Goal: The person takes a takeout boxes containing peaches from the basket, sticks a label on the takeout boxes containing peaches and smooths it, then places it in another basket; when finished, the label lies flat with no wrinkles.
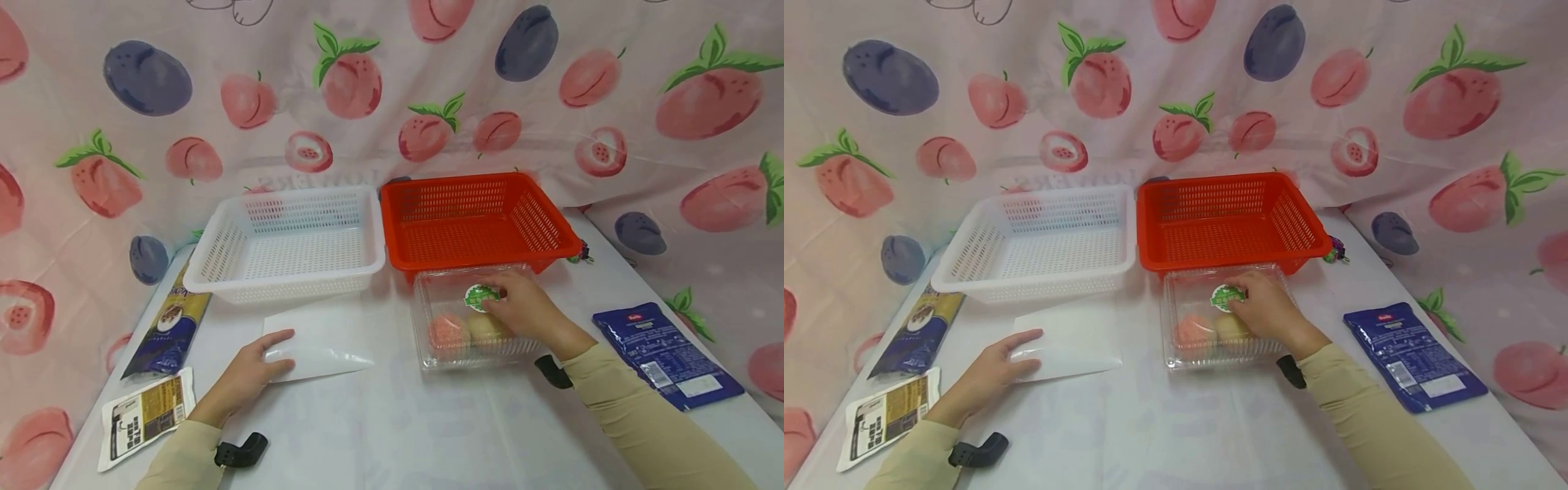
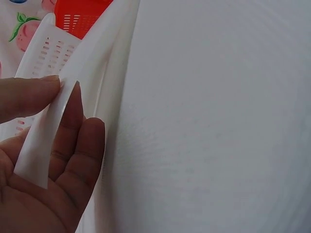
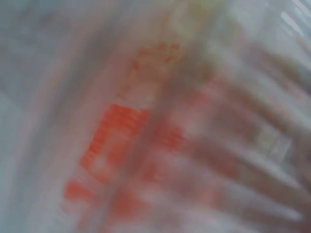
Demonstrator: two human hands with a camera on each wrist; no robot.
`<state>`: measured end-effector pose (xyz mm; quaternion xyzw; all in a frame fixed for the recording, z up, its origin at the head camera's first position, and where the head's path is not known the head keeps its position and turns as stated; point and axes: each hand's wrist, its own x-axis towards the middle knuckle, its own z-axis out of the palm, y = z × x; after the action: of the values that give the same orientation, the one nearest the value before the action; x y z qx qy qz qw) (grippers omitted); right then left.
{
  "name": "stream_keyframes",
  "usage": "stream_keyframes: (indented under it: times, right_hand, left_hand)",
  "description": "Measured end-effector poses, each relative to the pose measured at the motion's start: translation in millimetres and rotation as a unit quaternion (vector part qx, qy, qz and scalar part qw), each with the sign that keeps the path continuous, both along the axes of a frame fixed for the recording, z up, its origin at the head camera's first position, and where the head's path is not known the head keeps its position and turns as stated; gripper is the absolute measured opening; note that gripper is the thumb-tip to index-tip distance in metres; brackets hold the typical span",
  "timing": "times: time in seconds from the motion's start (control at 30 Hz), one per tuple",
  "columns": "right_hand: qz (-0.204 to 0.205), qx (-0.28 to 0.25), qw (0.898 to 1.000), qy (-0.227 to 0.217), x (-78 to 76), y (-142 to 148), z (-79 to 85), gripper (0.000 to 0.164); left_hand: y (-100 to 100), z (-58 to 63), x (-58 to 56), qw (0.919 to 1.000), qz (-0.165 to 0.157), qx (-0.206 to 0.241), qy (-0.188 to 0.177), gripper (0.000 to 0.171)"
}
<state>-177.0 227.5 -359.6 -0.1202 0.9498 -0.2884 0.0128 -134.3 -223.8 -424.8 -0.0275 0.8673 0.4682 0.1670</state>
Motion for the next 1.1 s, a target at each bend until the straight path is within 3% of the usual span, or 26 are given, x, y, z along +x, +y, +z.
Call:
stream_keyframes:
  times: [0.13,0.3,0.7,1.1]
  right_hand:
    - [-0.001,-0.005,1.000,0.008,1.9,0,-0.4,0.043]
    - [0.012,-0.026,0.999,0.027,2.5,0,-2.1,0.035]
    - [0.049,-0.035,0.998,0.032,-0.5,0,-8.9,0.030]
    - [0.077,-0.070,0.994,-0.035,-2.0,4,-13.9,0.037]
  left_hand:
    - [0,-1.3,0.6,1.0000,-0.001,-0.002,0.002,0.065]
    - [1,-1.9,0.8,1.0000,-0.002,-0.002,0.008,0.066]
    - [1,-1.8,0.9,1.0000,0.000,0.001,0.005,0.068]
    - [0,1.5,-4.8,0.9999,-0.007,-0.010,0.005,0.085]
